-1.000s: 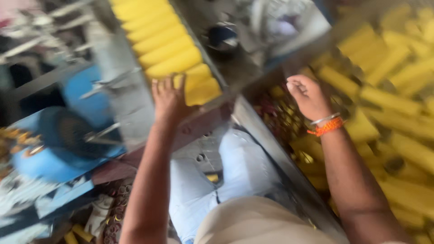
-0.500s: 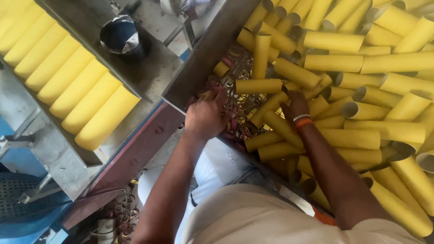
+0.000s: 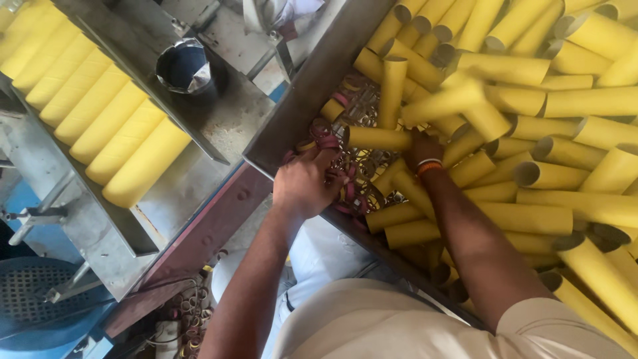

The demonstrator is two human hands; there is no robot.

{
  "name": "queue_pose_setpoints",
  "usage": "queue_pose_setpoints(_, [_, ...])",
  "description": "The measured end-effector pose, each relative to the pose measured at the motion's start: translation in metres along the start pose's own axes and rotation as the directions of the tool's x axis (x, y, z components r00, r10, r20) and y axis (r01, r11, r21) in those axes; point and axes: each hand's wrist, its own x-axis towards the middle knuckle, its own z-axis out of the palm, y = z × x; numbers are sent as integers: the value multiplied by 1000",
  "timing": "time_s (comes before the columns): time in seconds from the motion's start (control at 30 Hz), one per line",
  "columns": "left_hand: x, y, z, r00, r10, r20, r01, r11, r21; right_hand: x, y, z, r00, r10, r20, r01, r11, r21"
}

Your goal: The person repeatedly picks up yellow cylindrical objects from a large pile and places them into a wire basket. The task involves continuous manual handling of the cylinders in a repetitive sorting motion.

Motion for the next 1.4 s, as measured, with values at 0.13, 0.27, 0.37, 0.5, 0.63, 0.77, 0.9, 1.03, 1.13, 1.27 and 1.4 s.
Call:
queue_pose_setpoints(0.13, [-2, 0, 0, 1000, 6, -6, -6, 1000, -2, -8, 18, 17, 995, -52, -88, 68, 981, 182])
queue_pose_setpoints(0.27, [-1, -6, 5, 995, -36, 90, 32, 998, 47, -6, 10, 9, 969, -217, -117, 242, 923, 298])
queue_pose_setpoints(0.37, [0, -11, 14, 999, 32, -2, -31, 996, 83, -3, -24, -22, 919, -336, -209, 380, 896, 230])
queue_pose_setpoints(0.5, [0, -17, 25, 995, 83, -57, -78, 993, 88, -14, -90, -93, 874, -411, -260, 461, 871, 173])
queue_pose_setpoints(0.63, [-5, -26, 32, 991, 105, -86, -114, 988, -106, -33, -133, -189, 524, -693, -496, 811, 584, 40])
queue_pose_setpoints(0.77, [-24, -36, 33, 871, 197, -449, -378, 854, -358, -65, -133, -276, 511, -681, -524, 758, 645, -99])
queue_pose_setpoints(0.9, [-66, -49, 24, 818, 157, -553, -438, 794, -422, -80, -163, -301, 740, -414, -530, 657, 276, 701])
queue_pose_setpoints(1.03, [-110, -60, -2, 576, 87, -813, -457, 859, -232, -82, -215, -288, 793, -399, -460, 501, -1, 865])
queue_pose_setpoints(1.13, [-148, -78, -32, 481, 98, -871, -329, 941, -76, -83, -266, -257, 771, -485, -413, 461, -22, 887])
queue_pose_setpoints(1.27, [-168, -108, -71, 453, 53, -890, -103, 995, 7, -85, -346, -212, 736, -582, -345, 477, 84, 875])
queue_pose_setpoints(1.4, [-144, -147, -99, 663, -18, -749, 104, 992, 68, -93, -428, -164, 684, -677, -272, 598, 307, 741])
